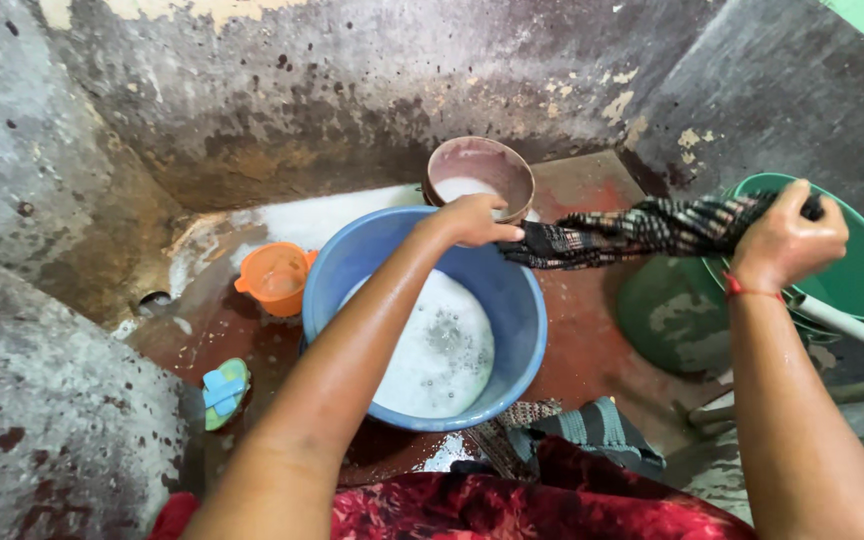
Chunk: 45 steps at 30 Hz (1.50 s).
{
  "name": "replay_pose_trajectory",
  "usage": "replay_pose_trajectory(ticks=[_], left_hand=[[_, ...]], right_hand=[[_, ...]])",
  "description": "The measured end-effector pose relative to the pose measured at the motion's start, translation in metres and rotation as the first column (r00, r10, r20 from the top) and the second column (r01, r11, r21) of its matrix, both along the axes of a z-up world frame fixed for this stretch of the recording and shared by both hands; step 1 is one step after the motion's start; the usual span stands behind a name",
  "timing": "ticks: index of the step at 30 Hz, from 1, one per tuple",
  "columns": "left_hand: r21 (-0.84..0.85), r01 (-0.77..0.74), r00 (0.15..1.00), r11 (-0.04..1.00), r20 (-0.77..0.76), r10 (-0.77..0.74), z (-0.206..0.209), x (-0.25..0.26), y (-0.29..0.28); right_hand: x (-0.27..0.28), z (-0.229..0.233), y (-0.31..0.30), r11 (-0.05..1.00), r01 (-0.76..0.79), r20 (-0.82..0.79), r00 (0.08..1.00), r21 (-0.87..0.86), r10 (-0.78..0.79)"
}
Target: The person manually washes a dark-colored cloth in a soapy area by scrubbing it, rinsing it in multiple buckets of water, and wringing it out.
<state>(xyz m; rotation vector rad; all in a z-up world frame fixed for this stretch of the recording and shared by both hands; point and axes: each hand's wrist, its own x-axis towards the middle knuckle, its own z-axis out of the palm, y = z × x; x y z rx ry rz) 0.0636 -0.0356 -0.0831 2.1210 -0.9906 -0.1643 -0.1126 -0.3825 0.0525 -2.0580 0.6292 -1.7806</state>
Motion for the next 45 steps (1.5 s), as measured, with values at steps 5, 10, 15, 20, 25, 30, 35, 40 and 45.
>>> replay_pose_trajectory(ticks=[5, 10, 15, 20, 25, 30, 35, 40, 45], left_hand=[[0.272, -0.274, 0.954, 0.922, -0.043, 0.296, 0.01, -0.018, 0.038], [0.469, -0.456, 0.847, 0.757, -0.034, 0.531, 0.012, -0.023, 0.083], [0.643, -0.526, 0.657, 0.556, -0.107, 0.746, -0.013, -0.008, 0.133], [0.606, -0.496, 0.665, 0.622, -0.195, 0.721, -0.048, -0.008, 0.172], [0.49, -0.552, 0.711, 0.674, -0.146, 0.688, -0.075, -0.008, 0.191], [0.451, -0.603, 0.713, 0.658, -0.065, 0.698, -0.093, -0.006, 0.189], [0.477, -0.615, 0.649, 0.628, -0.147, 0.747, -0.129, 0.024, 0.188], [0.514, -0.489, 0.748, 0.704, -0.169, 0.642, -0.221, 0.047, 0.16], [0.461, -0.354, 0.843, 0.814, -0.219, 0.491, -0.25, 0.059, 0.145]], right_hand=[[-0.045, -0.042, -0.041, 0.986, 0.156, -0.251, 0.954, -0.049, -0.164], [-0.098, -0.132, -0.087, 0.987, 0.112, -0.798, 0.581, -0.112, -0.157], [-0.053, -0.128, -0.038, 0.98, -0.142, -0.901, -0.43, 0.137, 0.064], [-0.032, -0.089, 0.183, 0.661, -0.666, -0.931, -0.153, 0.345, 0.332], [-0.096, -0.111, 0.267, 0.24, -0.809, -0.838, -0.544, 0.537, 0.042], [-0.087, -0.145, 0.245, 0.282, -0.84, -0.856, -0.507, 0.463, -0.106], [-0.07, -0.109, 0.242, 0.358, -0.83, -0.863, -0.493, 0.427, -0.114], [-0.059, -0.037, 0.23, 0.543, -0.692, -0.758, -0.636, 0.476, -0.146], [-0.042, -0.03, 0.208, 0.496, -0.747, -0.847, -0.529, 0.442, -0.043]])
